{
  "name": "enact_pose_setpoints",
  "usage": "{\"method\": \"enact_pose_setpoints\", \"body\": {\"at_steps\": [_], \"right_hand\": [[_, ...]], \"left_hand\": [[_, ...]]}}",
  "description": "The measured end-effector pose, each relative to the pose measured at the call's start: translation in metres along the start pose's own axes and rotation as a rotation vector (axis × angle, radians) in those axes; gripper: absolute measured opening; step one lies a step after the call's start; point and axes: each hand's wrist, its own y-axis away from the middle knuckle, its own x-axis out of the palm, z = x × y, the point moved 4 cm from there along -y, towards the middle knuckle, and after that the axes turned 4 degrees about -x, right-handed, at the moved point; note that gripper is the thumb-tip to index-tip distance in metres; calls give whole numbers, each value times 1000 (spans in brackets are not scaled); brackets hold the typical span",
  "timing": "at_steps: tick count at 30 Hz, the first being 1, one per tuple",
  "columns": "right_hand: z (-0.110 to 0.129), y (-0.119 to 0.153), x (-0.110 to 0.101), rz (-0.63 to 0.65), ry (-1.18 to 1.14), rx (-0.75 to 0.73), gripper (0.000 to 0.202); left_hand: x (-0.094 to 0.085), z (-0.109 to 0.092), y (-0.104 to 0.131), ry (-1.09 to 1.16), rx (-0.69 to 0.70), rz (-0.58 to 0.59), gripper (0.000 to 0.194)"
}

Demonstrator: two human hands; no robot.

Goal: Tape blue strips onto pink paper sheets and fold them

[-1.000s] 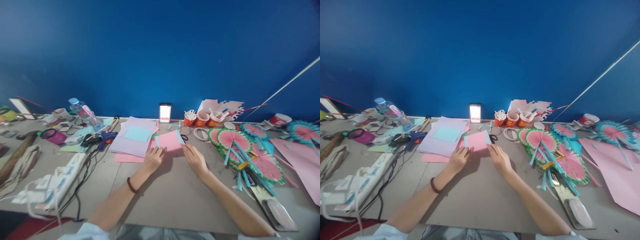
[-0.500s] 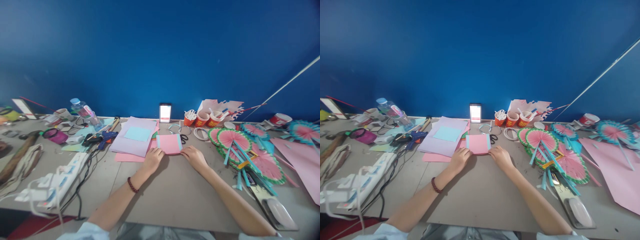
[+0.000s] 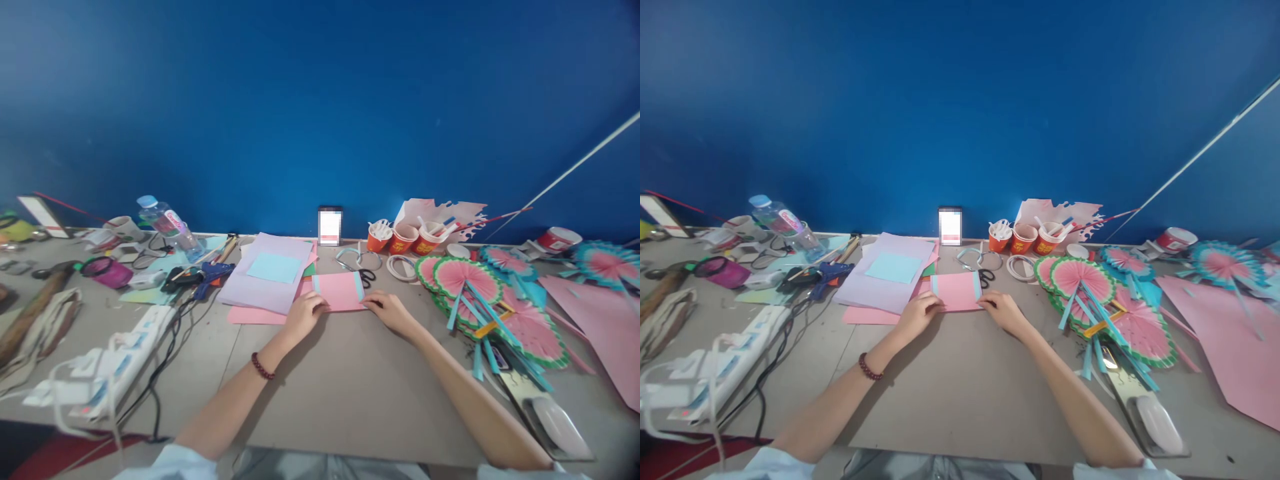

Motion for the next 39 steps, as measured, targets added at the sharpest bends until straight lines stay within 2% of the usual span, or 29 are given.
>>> {"method": "enact_pose_setpoints", "body": {"at_steps": [8,21,31,39], "right_hand": [[-2,-4,-3,-14,-19,155,23],[0,0,-2,-44,-18,72,19],[0,2,-2,-64,-20,57,17],[-3,3,0,-88,-30,27,16]], "left_hand": [[5,8,-3,74,16,36,10],[3,-3,-1,-73,129,65,12],[4,0,-2,-61,98,103,12],[-9,7,-4,191,-37,235,13]]}}
